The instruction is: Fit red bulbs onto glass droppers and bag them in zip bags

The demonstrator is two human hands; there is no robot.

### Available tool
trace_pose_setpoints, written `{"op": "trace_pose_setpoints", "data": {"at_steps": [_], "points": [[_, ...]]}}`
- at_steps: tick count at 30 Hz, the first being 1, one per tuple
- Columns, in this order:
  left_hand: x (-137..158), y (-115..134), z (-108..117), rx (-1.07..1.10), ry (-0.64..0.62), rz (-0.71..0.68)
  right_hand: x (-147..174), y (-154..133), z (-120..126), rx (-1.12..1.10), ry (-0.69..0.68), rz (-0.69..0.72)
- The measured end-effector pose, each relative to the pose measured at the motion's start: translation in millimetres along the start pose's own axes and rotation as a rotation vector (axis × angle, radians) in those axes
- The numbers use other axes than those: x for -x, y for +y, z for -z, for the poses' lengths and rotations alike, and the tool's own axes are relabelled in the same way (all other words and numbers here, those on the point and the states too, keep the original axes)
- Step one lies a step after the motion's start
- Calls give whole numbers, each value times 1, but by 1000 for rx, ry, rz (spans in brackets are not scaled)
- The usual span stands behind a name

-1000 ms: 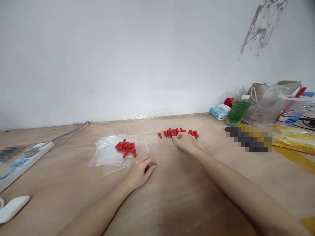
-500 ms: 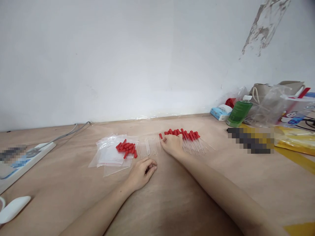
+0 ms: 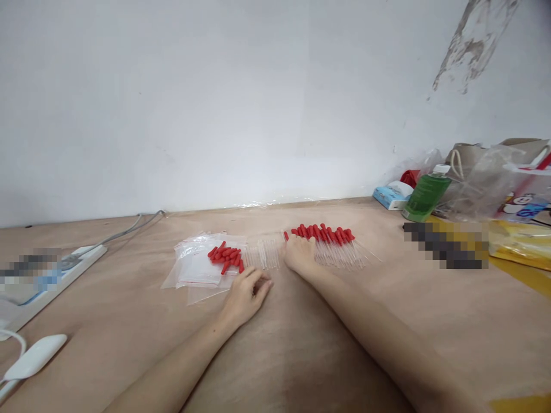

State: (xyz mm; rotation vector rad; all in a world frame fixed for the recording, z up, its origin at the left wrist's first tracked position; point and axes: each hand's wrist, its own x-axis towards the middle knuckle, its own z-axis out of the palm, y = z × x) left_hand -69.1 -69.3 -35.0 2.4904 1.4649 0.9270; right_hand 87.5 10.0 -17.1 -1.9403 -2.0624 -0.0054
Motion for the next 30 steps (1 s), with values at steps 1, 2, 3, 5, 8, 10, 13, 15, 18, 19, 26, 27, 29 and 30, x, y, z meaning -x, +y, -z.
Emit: {"op": "trace_pose_setpoints", "data": {"at_steps": [1,2,3,5,8,10,13,15,18,19,26,27,29,30], "points": [[-2,-5,3,-61,49,8,7,7,2,-15,30,25],[-4,-11,6,-132,93,12,15,14,4,-33,57,61],[-5,-16,9,-204,121,13,23,24,5,-78,102,130],[-8,-26,14,-326,131,33,39,43,4,-177,173,274],[-10,-34,18,-435,90,97,59,70,1,-313,198,417],[-9,-34,18,-468,59,131,67,81,-1,-384,232,438],[-9,-32,17,-486,23,159,73,87,-3,-446,276,391],[-8,-31,16,-498,16,171,74,86,-4,-451,271,380],[-7,-29,15,-520,38,171,74,85,-5,-426,276,396],[-7,-29,15,-530,47,166,74,85,-6,-416,292,403],[-7,-21,15,-608,-19,185,75,86,-7,-373,312,460],[-7,-20,16,-620,-32,200,75,86,-8,-372,311,462],[-7,-17,18,-644,-36,230,74,86,-9,-369,317,464],[-7,-16,19,-655,-28,243,74,87,-9,-365,324,464]]}}
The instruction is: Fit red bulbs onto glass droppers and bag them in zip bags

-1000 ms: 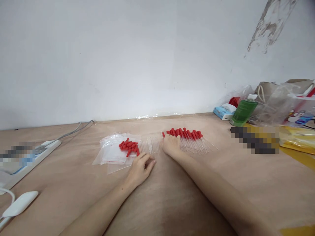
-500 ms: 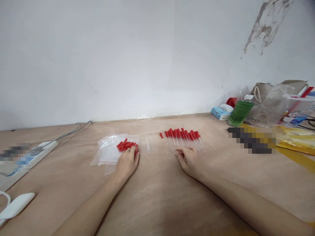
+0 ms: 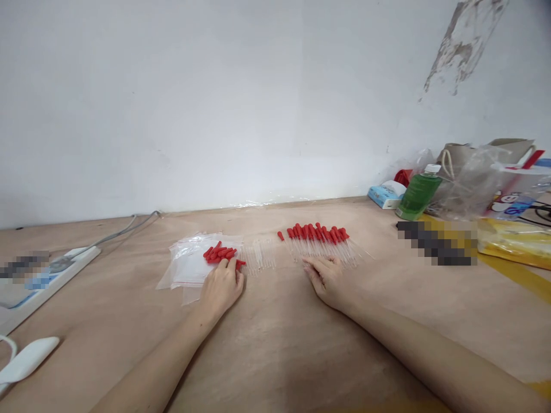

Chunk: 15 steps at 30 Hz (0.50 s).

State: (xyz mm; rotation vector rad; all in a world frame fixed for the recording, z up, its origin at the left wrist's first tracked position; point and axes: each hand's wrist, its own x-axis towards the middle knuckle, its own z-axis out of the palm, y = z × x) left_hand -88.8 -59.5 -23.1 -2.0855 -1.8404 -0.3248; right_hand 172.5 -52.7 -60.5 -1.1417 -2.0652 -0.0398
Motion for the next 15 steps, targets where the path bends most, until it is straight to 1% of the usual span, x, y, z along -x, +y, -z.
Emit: {"op": "trace_pose_setpoints", "data": {"at_steps": [5,7,9,10,11,13,15], "points": [[-1,1,6,-47,26,38,-1,1,0,6,5,15],[-1,3,6,-12,98,15,-1,-1,2,-28,-1,14],[3,10,5,135,180,-51,-2,-4,4,-74,-10,2],[6,15,4,246,193,-98,-2,-7,6,-96,-15,-3],[9,20,3,369,178,-144,-2,-9,7,-113,-19,-7],[17,32,1,597,89,-213,-2,-14,10,-129,-27,-1],[23,41,1,756,-7,-220,-1,-18,12,-128,-58,36]]}}
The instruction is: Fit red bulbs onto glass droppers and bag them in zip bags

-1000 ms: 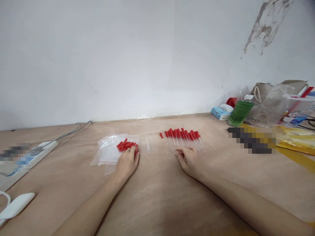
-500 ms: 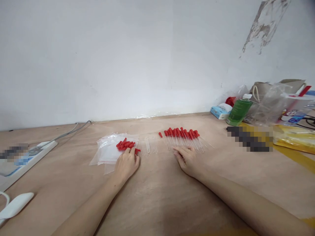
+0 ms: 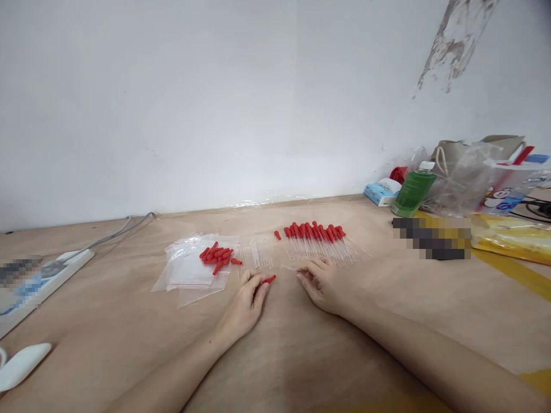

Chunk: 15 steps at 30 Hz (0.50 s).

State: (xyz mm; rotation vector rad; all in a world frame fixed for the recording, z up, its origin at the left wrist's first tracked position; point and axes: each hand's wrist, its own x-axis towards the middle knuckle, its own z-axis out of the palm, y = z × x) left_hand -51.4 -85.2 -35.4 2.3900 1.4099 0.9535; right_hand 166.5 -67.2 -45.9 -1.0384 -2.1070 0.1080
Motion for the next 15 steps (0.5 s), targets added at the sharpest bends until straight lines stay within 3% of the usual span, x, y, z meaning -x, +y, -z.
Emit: {"op": "trace_pose_setpoints", "data": {"at_steps": [15], "points": [[2,0,-9,415,-77,158,1,-5,4,-16,-59,157]]}}
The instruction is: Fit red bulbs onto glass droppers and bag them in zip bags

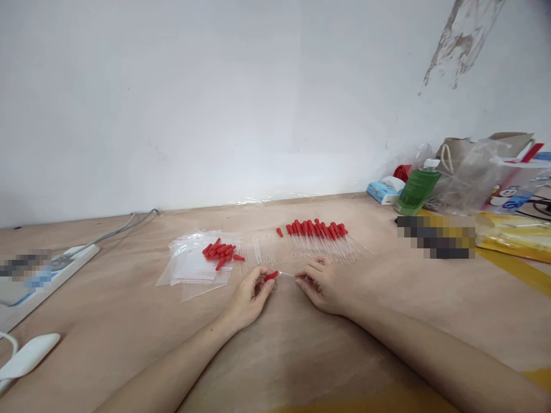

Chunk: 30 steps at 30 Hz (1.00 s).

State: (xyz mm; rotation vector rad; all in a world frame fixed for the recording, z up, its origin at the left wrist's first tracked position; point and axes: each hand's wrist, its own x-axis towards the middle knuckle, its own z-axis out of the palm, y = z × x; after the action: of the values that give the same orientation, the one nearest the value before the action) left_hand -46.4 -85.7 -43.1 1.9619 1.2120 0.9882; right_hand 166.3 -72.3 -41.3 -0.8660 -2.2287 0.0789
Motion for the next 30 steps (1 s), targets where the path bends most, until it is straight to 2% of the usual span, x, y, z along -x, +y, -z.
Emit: {"op": "trace_pose_setpoints", "data": {"at_steps": [9,15,30], "points": [[0,-3,0,-53,39,-57,0,-2,4,-63,-113,11],[4,6,4,-123,-17,-211,1,6,7,-97,-182,42],[6,16,5,-216,-167,-243,2,14,7,30,-137,148]]}}
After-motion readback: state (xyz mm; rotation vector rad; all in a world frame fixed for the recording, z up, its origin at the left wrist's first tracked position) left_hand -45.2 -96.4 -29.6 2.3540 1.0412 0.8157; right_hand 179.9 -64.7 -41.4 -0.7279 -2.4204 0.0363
